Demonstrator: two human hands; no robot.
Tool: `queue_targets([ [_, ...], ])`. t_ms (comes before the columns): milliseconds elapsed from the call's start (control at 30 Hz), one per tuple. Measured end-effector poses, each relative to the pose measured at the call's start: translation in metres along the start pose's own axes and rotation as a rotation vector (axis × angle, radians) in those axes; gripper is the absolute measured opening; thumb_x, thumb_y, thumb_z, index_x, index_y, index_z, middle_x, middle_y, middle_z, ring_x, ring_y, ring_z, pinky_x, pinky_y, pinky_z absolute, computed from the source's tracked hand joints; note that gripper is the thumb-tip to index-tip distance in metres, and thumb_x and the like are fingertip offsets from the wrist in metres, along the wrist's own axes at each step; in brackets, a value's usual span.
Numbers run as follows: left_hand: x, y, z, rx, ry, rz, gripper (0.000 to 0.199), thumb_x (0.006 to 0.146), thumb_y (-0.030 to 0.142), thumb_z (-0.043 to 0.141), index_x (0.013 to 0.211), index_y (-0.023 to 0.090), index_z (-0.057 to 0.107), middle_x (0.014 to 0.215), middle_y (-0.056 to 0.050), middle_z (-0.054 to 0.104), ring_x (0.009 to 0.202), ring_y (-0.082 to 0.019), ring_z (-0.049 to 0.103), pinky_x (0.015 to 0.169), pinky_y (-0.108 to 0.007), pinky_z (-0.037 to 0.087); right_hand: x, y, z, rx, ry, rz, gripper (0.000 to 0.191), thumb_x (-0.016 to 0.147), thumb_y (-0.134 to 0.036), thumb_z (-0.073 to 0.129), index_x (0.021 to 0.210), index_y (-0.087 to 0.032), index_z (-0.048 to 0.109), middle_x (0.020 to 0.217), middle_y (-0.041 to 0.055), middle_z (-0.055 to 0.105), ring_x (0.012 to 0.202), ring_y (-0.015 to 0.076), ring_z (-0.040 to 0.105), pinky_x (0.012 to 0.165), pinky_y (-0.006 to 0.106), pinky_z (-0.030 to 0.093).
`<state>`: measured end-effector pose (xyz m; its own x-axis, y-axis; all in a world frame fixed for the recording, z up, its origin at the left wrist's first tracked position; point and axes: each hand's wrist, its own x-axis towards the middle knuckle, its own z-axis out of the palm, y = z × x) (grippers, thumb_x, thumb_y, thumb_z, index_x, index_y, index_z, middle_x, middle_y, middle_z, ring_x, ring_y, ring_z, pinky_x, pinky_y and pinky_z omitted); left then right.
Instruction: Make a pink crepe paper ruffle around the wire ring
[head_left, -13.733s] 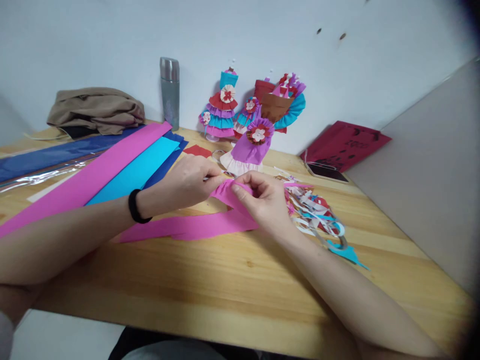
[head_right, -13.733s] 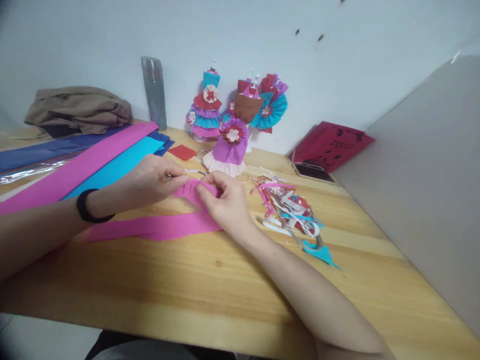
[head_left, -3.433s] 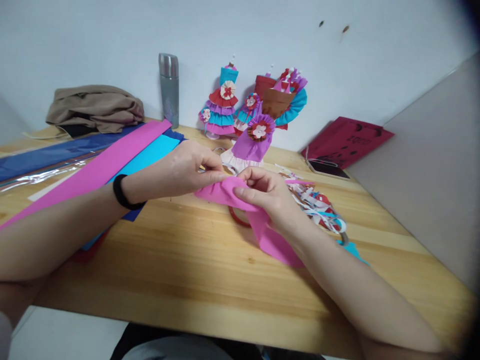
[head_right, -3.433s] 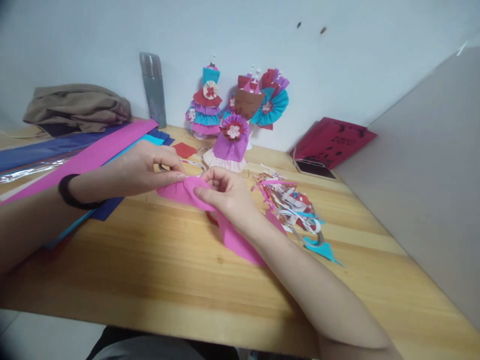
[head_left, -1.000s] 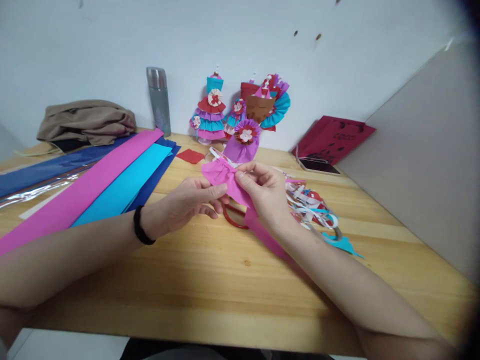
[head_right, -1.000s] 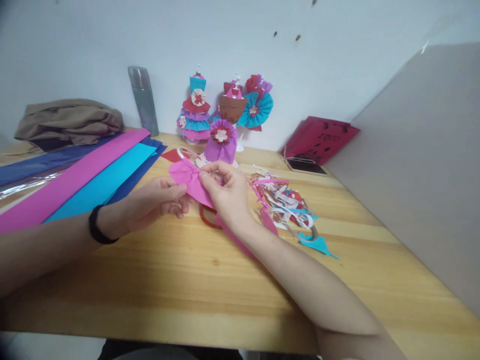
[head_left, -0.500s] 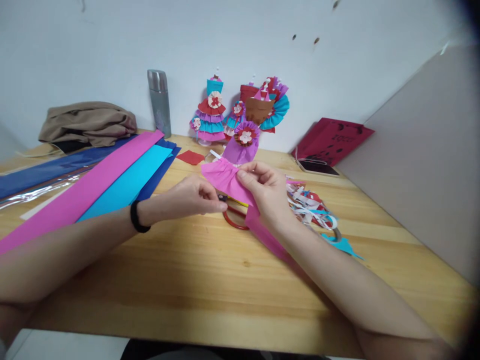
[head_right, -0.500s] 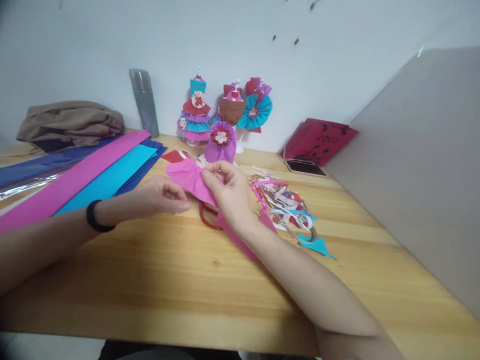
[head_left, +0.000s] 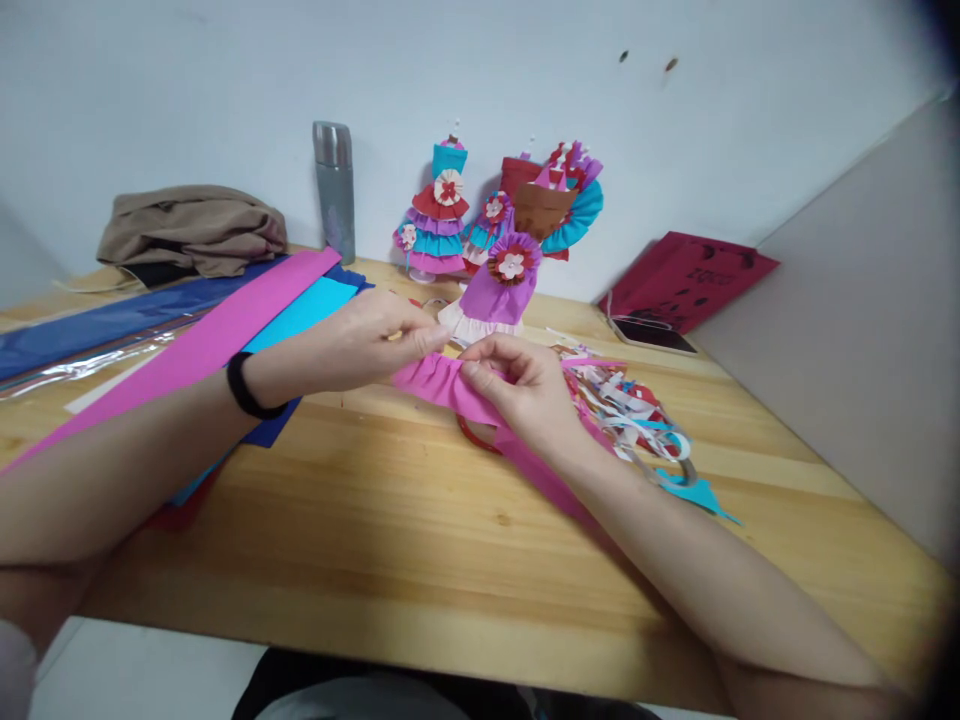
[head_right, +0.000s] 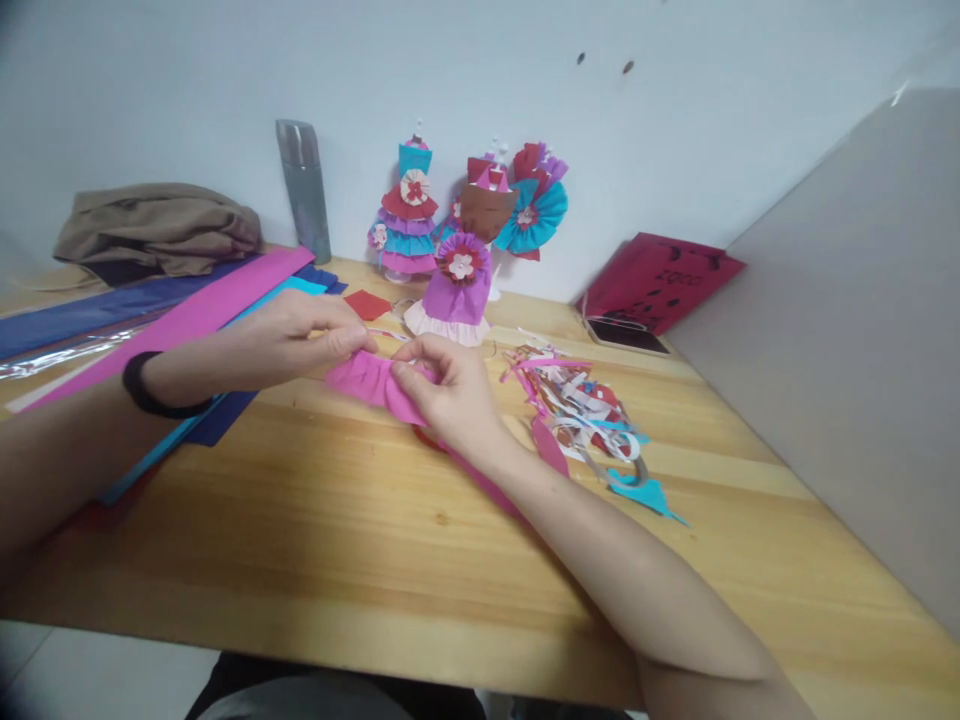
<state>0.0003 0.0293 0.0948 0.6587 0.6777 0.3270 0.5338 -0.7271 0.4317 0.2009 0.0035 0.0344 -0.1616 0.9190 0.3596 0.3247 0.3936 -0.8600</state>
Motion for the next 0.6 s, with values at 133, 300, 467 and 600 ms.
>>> queue_targets([
  [133,0.002,-0.007,0.017,-0.142,-0.152,0.002,0.036,0.091,0.023,0.044,0.057,0.019,0.032,0.056,0.005,0.028,0.051,-0.007,0.029,0.051,-0.024,0.020,0.001,0.001,0.001,-0.055,-0.046,-0.030,0.013,0.077,-0.031,0.061,0.076,-0.018,0.065,0.067,0.0003,0.060,0.060,0.0136,0.048,0.058,0.028,0.036],
  [300,0.003,-0.014,0.032,-0.216,-0.230,-0.030,0.035,0.086,0.021,0.043,0.055,0.020,0.028,0.055,0.005,0.024,0.050,-0.007,0.024,0.049,-0.026,0.015,-0.003,0.000,0.000,-0.236,-0.080,-0.052,0.015,0.080,-0.029,0.059,0.083,-0.017,0.068,0.068,0.0020,0.064,0.060,0.0146,0.050,0.061,0.030,0.037],
  [467,0.002,-0.020,0.037,-0.261,-0.232,-0.027,0.037,0.087,0.024,0.044,0.054,0.019,0.028,0.052,0.006,0.024,0.050,-0.007,0.023,0.049,-0.026,0.015,-0.008,-0.004,0.001,-0.424,-0.059,-0.025,0.019,0.083,-0.028,0.059,0.095,-0.016,0.068,0.060,-0.0011,0.061,0.052,0.0125,0.045,0.058,0.028,0.034],
  [600,0.000,-0.019,0.036,-0.254,-0.229,-0.041,0.036,0.086,0.024,0.044,0.053,0.019,0.029,0.053,0.005,0.024,0.051,-0.007,0.025,0.049,-0.025,0.015,-0.009,-0.005,0.002,-0.464,-0.079,-0.031,0.020,0.084,-0.028,0.059,0.099,-0.017,0.067,0.063,-0.0008,0.063,0.052,0.0128,0.047,0.058,0.028,0.034],
])
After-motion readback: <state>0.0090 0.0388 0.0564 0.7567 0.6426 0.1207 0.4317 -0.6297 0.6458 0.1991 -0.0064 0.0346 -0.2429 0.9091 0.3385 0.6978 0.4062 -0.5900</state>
